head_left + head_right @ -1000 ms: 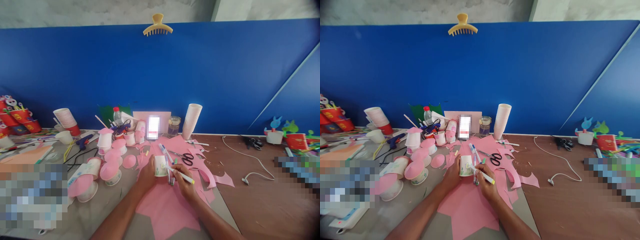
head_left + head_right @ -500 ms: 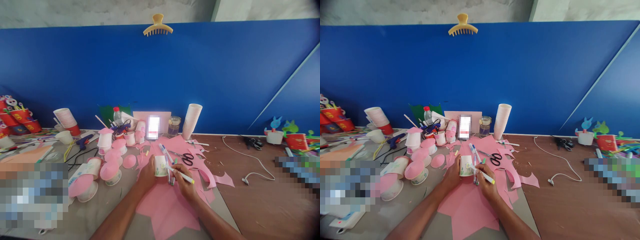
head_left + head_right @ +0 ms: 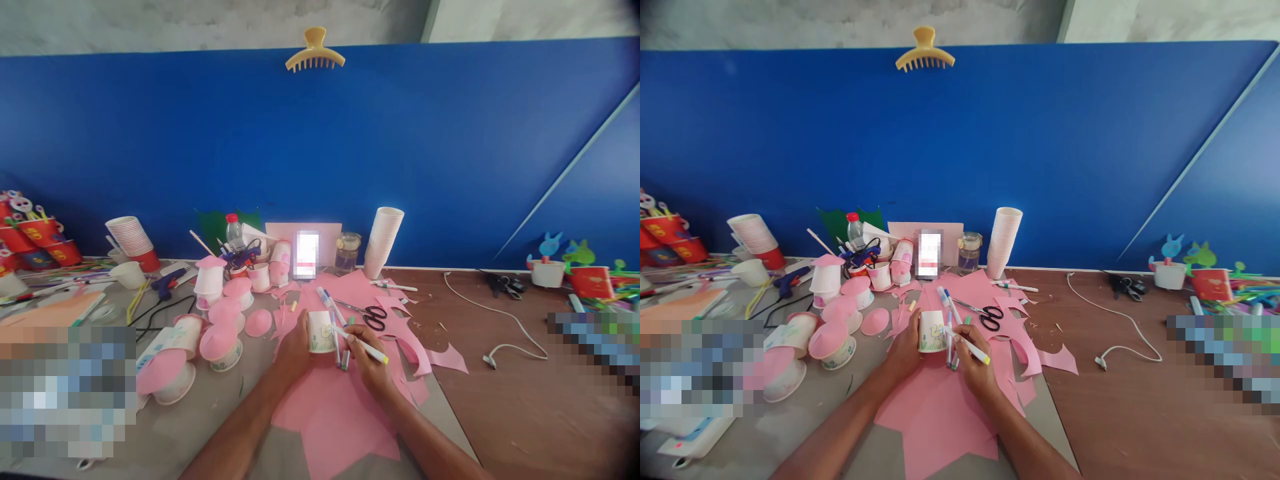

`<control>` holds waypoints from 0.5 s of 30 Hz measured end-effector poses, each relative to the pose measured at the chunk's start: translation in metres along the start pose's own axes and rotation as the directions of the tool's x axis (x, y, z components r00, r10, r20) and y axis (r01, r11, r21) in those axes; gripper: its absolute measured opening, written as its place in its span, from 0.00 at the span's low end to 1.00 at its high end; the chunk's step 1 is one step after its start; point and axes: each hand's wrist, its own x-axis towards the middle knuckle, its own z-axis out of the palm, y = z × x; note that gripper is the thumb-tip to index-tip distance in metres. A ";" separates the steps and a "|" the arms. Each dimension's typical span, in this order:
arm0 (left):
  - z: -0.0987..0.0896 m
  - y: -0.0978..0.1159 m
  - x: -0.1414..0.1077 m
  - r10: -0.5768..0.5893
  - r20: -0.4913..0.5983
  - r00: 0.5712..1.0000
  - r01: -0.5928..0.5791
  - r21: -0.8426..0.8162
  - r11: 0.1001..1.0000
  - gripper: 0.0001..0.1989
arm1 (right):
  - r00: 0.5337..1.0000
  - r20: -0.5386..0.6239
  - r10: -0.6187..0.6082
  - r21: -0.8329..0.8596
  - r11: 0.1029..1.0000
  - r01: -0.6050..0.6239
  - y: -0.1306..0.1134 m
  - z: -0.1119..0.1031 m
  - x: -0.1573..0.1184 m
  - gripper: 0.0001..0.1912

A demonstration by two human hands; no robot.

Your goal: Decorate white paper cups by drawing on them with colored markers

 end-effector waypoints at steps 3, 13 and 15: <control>0.001 0.000 0.001 0.002 0.001 1.000 -0.002 0.010 1.000 0.25 | 1.000 -0.002 -0.013 -0.011 1.000 0.013 0.001 0.000 0.000 0.12; 0.001 -0.002 0.000 -0.026 -0.007 1.000 0.026 -0.010 1.000 0.23 | 0.999 0.053 0.002 0.014 1.000 -0.003 -0.004 0.001 -0.003 0.13; 0.001 -0.001 0.000 -0.029 0.000 1.000 0.029 -0.029 0.999 0.21 | 0.998 0.056 0.005 0.017 1.000 -0.006 -0.004 0.001 -0.004 0.13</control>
